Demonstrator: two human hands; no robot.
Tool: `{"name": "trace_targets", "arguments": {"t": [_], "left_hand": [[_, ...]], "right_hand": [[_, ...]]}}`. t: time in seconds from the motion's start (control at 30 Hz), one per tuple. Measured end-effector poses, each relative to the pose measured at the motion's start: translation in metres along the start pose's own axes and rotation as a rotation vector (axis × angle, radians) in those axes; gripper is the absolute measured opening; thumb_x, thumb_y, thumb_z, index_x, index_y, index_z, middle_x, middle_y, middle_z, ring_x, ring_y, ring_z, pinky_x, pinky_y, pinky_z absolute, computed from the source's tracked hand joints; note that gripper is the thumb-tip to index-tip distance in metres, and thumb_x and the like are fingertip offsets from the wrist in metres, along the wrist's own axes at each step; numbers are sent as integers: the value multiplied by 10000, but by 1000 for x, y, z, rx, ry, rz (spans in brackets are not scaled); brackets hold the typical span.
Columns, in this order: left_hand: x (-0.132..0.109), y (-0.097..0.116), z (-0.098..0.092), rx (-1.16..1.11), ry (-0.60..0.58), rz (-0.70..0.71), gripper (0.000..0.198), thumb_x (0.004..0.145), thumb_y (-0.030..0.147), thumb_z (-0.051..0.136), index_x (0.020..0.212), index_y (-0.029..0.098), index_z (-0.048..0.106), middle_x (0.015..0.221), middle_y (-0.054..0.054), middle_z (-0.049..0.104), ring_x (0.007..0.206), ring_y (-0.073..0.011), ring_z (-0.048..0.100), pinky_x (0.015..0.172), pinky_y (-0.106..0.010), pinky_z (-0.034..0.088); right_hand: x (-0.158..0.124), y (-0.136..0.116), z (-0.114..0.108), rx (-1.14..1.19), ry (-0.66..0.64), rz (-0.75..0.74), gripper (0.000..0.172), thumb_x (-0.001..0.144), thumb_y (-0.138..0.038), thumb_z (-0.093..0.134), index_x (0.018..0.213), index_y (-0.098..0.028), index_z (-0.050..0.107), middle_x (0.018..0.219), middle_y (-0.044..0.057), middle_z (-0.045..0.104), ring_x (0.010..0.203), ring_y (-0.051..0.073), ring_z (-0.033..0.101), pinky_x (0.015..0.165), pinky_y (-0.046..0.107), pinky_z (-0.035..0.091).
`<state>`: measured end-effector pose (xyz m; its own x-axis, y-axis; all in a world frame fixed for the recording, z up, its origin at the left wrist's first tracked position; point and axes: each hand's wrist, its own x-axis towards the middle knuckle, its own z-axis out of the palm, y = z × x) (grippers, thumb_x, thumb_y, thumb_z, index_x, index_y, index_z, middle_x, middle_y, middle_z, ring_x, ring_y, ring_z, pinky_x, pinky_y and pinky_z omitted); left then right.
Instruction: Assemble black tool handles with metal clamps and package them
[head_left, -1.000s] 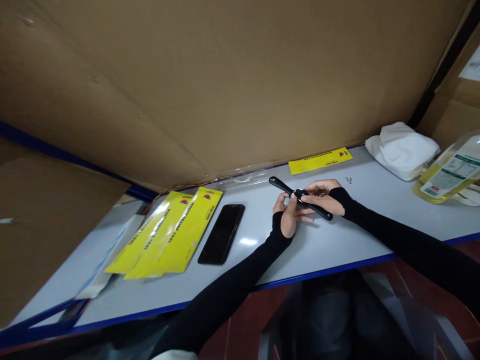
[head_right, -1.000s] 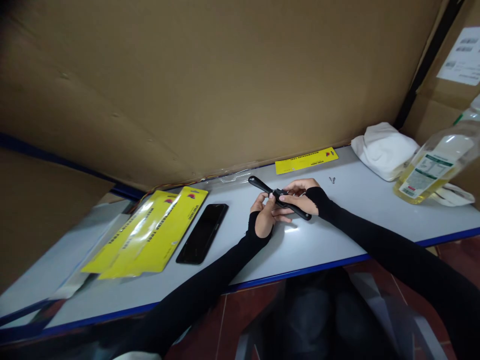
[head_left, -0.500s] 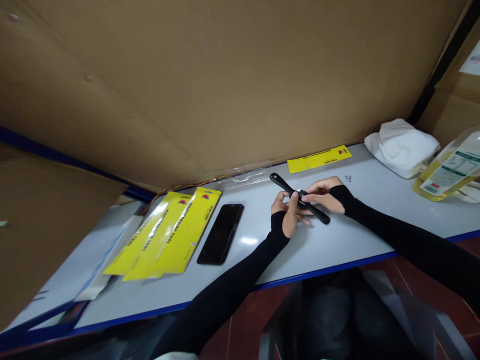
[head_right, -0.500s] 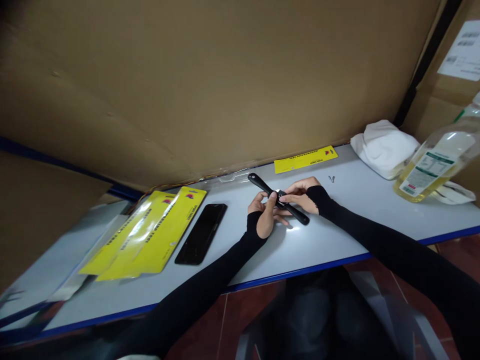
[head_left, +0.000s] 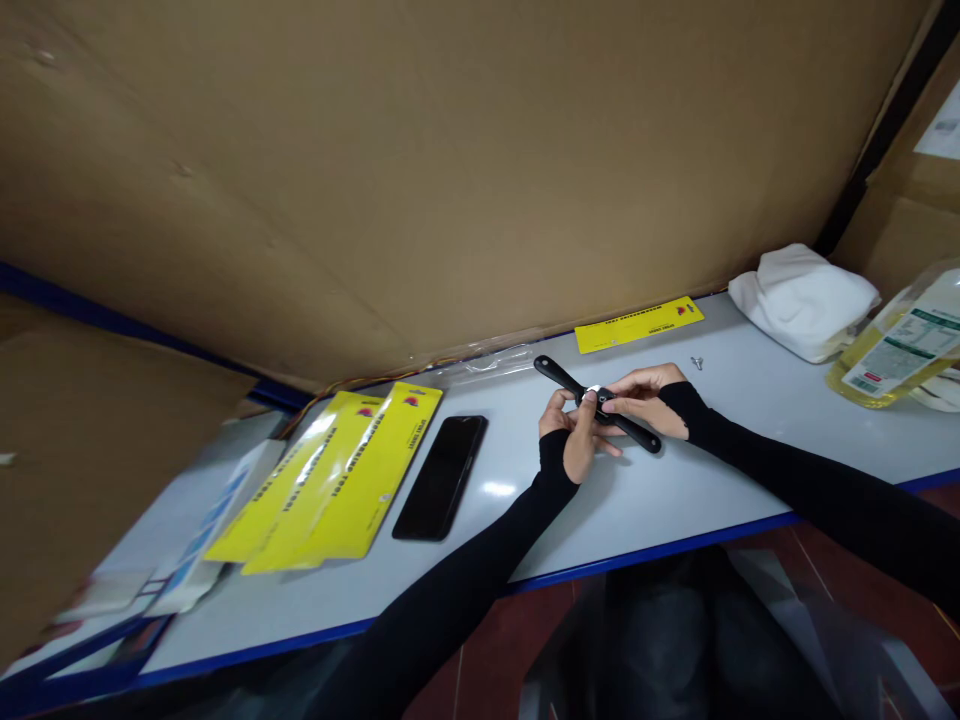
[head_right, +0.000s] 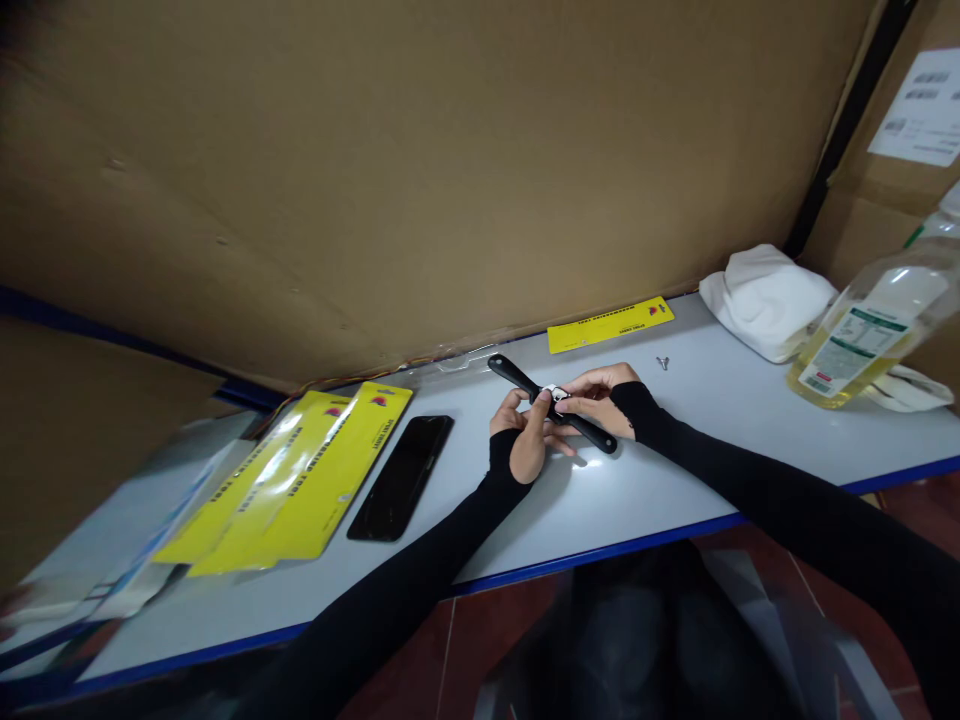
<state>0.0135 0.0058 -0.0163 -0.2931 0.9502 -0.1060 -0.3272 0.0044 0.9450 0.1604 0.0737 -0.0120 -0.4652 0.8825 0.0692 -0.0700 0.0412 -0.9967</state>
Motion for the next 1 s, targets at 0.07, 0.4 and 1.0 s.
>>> {"name": "trace_targets", "arguments": {"t": [0.07,0.4,1.0], "left_hand": [[0,1,0,11,1,9,726,662,655,916,933,253,375,664,20,750,576,-306,783,340,-229,546],[2,13,-5,1,-6,67,810,607,660,946,916,278,302,659,13,768,486,-320,743,284,-250,501],[5,-4,-8,73,-125,44,670,760,614,875,973,265,345,714,-25,781,563,-306,777,337,-226,506]], "right_hand": [[-1,1,1,-72,10,-36,413,649,-480,930,896,-159,849,844,82,812,689,178,707,680,333,607],[30,-11,-75,-854,-101,-237,327,860,-498,797,1063,-248,858,935,43,808,682,136,625,680,275,490],[50,9,-177,-955,19,-53,139,722,-325,852,788,-204,831,759,51,788,650,171,664,636,295,491]]}}
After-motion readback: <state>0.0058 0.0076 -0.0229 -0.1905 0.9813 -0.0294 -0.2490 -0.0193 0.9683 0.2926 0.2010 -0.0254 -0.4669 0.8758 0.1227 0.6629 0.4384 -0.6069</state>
